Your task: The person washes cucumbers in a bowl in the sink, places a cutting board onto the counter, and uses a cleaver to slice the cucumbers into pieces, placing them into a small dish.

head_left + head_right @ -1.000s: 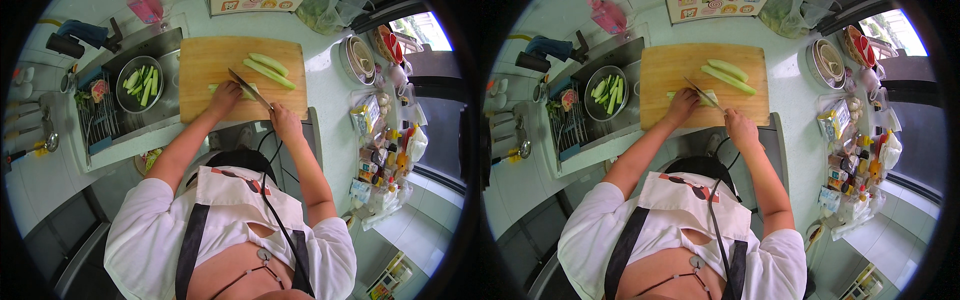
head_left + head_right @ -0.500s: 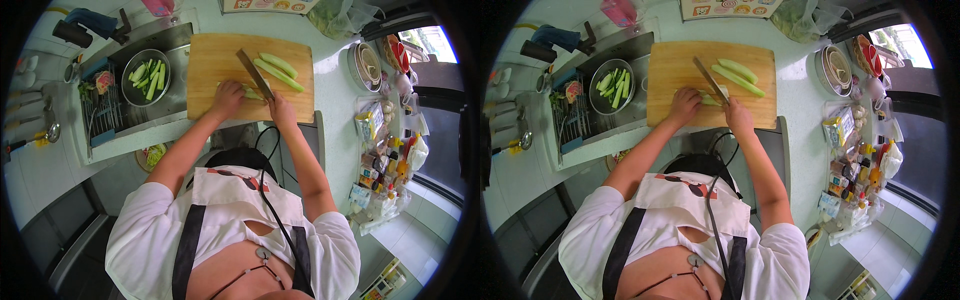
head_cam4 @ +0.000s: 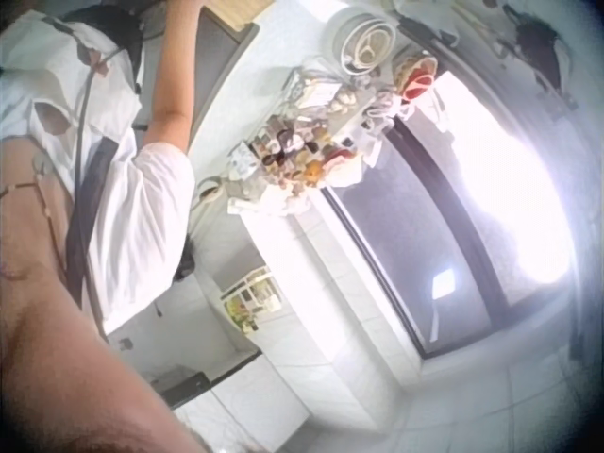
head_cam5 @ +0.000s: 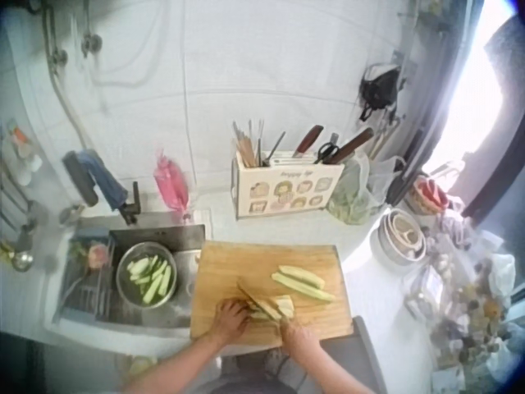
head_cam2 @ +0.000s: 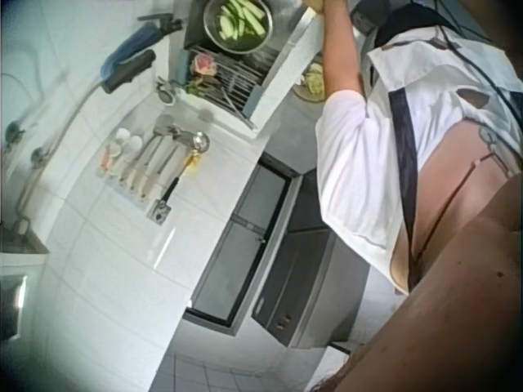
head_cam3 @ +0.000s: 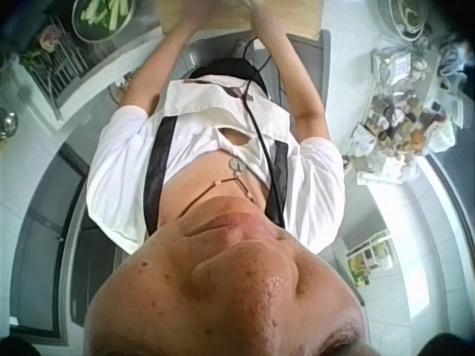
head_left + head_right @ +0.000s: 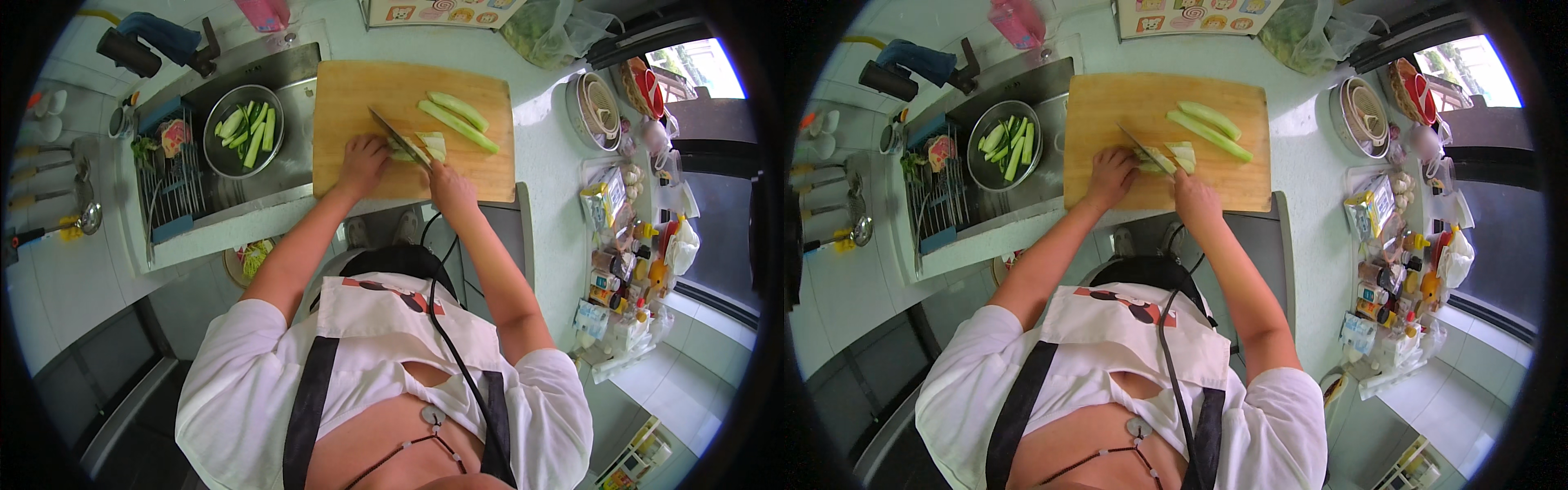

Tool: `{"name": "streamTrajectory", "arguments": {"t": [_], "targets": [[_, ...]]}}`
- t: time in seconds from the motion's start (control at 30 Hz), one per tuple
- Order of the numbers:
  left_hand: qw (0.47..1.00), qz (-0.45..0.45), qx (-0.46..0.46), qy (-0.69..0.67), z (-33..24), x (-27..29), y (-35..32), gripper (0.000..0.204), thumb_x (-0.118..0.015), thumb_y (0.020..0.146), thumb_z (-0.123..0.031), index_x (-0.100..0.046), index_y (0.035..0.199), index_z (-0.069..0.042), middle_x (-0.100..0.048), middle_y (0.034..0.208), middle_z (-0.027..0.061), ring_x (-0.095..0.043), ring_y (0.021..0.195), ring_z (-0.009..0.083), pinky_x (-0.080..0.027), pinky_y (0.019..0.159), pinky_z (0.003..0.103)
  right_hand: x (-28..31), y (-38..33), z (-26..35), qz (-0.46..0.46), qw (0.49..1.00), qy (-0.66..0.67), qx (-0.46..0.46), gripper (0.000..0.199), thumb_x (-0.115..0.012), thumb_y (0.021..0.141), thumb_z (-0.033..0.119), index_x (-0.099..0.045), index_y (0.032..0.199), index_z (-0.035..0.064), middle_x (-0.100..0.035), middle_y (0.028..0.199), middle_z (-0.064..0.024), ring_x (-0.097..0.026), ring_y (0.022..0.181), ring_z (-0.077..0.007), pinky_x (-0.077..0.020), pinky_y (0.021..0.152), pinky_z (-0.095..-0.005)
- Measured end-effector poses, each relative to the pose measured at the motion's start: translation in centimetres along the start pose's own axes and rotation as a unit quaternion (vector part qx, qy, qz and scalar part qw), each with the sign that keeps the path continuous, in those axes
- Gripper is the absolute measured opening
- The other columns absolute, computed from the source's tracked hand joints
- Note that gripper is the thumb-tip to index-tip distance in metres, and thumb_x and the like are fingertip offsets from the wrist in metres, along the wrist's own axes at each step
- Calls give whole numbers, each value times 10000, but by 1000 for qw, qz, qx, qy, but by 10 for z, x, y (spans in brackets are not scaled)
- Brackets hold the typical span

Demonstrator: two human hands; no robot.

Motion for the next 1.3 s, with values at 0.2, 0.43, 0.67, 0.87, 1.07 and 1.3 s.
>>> {"name": "streamTrajectory", "arguments": {"t": [0.2,0.43,0.67,0.87,1.07,1.3], "targets": [[1000,-19,11,-19,7,-4,-6,208,-616,687,-119,-586,893,-118,-552,957,37,-495,959,246,-351,851,413,-2,21,5,-54,996,69,16,152,-520,831,168,-486,906,40,-606,814,-197,-594,720,-368,-468,633,-460],[995,-76,42,-45,8,9,-3,170,-616,694,-63,-577,860,-70,-549,946,93,-491,923,303,-402,777,408,19,2,6,-56,996,53,36,184,-512,845,213,-506,904,39,-596,730,-202,-580,684,-384,-450,594,-480],[992,-85,32,-89,12,4,-6,171,-605,692,-45,-578,861,-48,-547,928,101,-486,904,319,-424,782,416,12,-3,26,12,1000,5,21,145,-488,849,209,-493,876,66,-615,787,-183,-598,687,-367,-462,601,-481],[993,-65,46,-83,9,4,-8,159,-608,684,-37,-582,840,-49,-546,904,111,-482,870,328,-432,769,406,-12,17,26,-6,999,24,36,167,-493,849,217,-495,897,57,-613,794,-199,-600,717,-373,-465,621,-478],[990,-94,38,-95,11,18,-12,182,-585,667,-15,-566,846,-41,-533,904,129,-490,847,337,-419,749,421,3,25,17,-57,990,117,50,212,-508,844,232,-509,930,39,-605,727,-214,-586,713,-391,-456,613,-484],[981,-133,93,-110,22,19,-18,168,-548,671,42,-554,827,-20,-519,916,145,-484,853,335,-407,748,389,23,8,40,-18,996,65,53,202,-499,847,253,-525,884,57,-589,692,-215,-568,679,-413,-446,592,-499]]}}
Point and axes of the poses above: each hand's wrist, its own y-axis towards the middle knuckle, its own x-axis out of the back of the hand, z = x × y, the point moved 5 cm from there along y, towards the middle knuckle
